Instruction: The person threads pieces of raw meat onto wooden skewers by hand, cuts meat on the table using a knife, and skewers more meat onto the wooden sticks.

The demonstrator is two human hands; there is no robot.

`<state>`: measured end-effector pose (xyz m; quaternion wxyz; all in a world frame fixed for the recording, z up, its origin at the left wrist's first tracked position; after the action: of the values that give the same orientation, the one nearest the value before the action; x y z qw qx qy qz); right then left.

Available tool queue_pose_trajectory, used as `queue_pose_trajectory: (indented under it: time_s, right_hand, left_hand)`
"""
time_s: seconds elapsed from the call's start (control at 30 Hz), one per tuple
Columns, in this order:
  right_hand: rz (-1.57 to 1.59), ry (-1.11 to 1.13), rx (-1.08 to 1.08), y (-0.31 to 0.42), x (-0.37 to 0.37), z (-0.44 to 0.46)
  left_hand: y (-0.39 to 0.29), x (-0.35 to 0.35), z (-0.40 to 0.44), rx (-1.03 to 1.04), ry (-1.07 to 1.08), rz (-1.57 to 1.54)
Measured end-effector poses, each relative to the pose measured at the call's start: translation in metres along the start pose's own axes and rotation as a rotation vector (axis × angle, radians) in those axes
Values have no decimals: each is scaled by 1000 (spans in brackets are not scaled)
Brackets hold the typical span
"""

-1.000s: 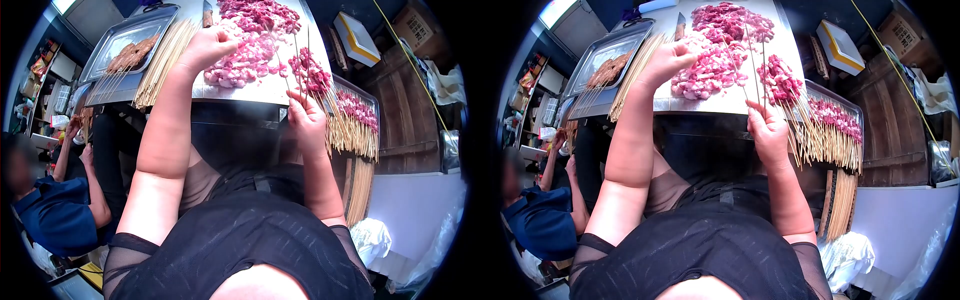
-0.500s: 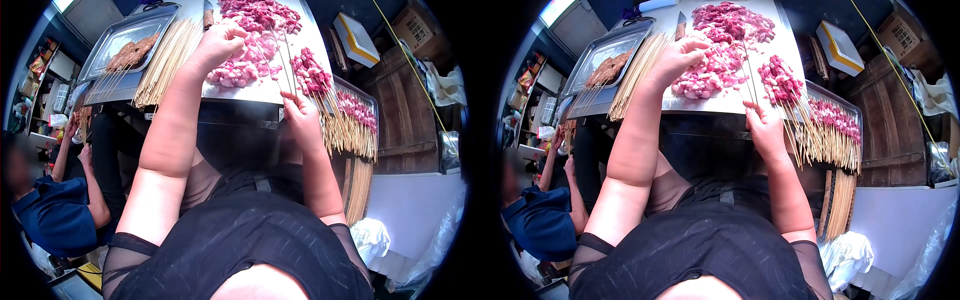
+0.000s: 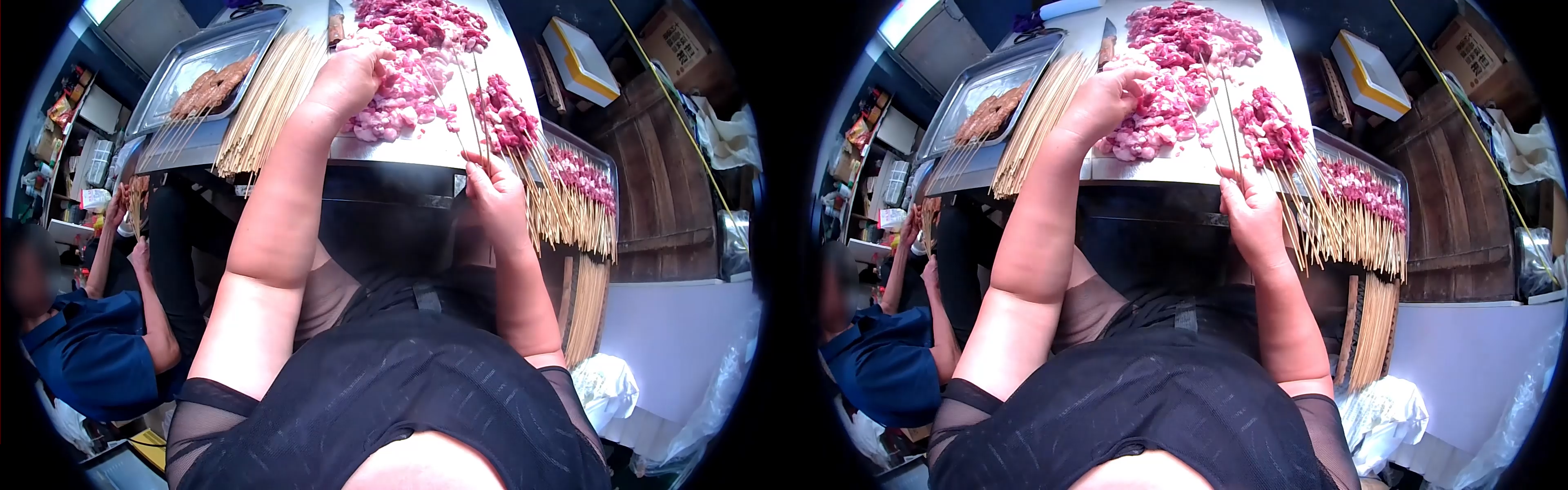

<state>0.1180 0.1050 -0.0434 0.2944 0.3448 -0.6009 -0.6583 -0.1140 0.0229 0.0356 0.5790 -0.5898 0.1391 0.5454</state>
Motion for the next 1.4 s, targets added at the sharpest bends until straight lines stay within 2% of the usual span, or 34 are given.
queue_pose_trajectory:
  time_s: [0.03, 0.07, 0.13, 0.2, 0.27, 0.4, 0.5, 0.53, 0.6, 0.63, 0.67, 0.73, 0.87, 1.0, 1.07, 1.13, 1.17, 1.23, 1.4]
  right_hand:
    - [-6, 20, 25, -2, 1, -1]
    - [-5, 18, 25, -3, 1, -1]
    - [-6, 30, 27, -4, 2, -1]
    - [-12, 26, 39, -5, 1, -2]
    - [-18, 23, 52, -4, 1, -2]
    - [-5, 37, 50, -1, 5, -4]
    - [36, 37, 16, 1, 7, -4]
    - [69, 34, -13, 3, 8, -4]
    - [66, 48, -19, 5, 11, -6]
    - [66, 62, -23, 6, 13, -6]
    - [64, 62, -23, 8, 14, -7]
    - [39, 74, -8, 10, 16, -8]
    - [35, 34, 7, 8, 14, -7]
    - [57, 31, -8, 10, 9, -7]
    - [79, 29, -5, 11, 8, -7]
    - [87, 39, -8, 12, 8, -7]
    - [86, 42, -9, 14, 9, -8]
    - [55, 53, -41, 21, 12, -9]
    - [38, 24, -34, 19, 9, -8]
  left_hand:
    - [-6, -6, -3, -31, 10, 147]
    - [-5, -5, -3, -29, 12, 148]
    - [-18, -23, -9, 89, -228, 437]
    - [-13, -28, -9, 42, -219, 442]
    - [11, -28, -4, -207, -77, 380]
    - [23, -33, 0, -208, -100, 367]
    - [35, -19, -2, -344, -66, -581]
    - [35, -14, -1, -344, -67, -582]
    - [31, 11, 0, -352, -42, -1332]
    - [25, 20, -2, -399, -19, -1509]
    - [21, 24, -2, -398, -19, -1511]
    - [-4, 30, 1, -264, 72, -1773]
    - [-18, 35, 0, -194, 174, -1811]
    - [-4, 31, 6, -182, 66, -1662]
    - [0, 33, 6, -227, 35, -1693]
    - [-7, 30, 2, -246, -63, -1953]
    - [-7, 32, 3, -245, -65, -1954]
    - [-16, 33, 6, -106, 32, -2027]
    - [-23, 41, 5, -111, 95, -1967]
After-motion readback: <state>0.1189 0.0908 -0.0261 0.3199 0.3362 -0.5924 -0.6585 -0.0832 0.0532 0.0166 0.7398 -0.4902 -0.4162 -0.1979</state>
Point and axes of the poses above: each hand's wrist, its own z-axis towards the middle knuckle, its own x-axis out of the palm, y = z × x, the point moved 8 cm from there along z, towards the middle knuckle, and after that the axes turned 7 degrees about y, right-handed, at the moved point
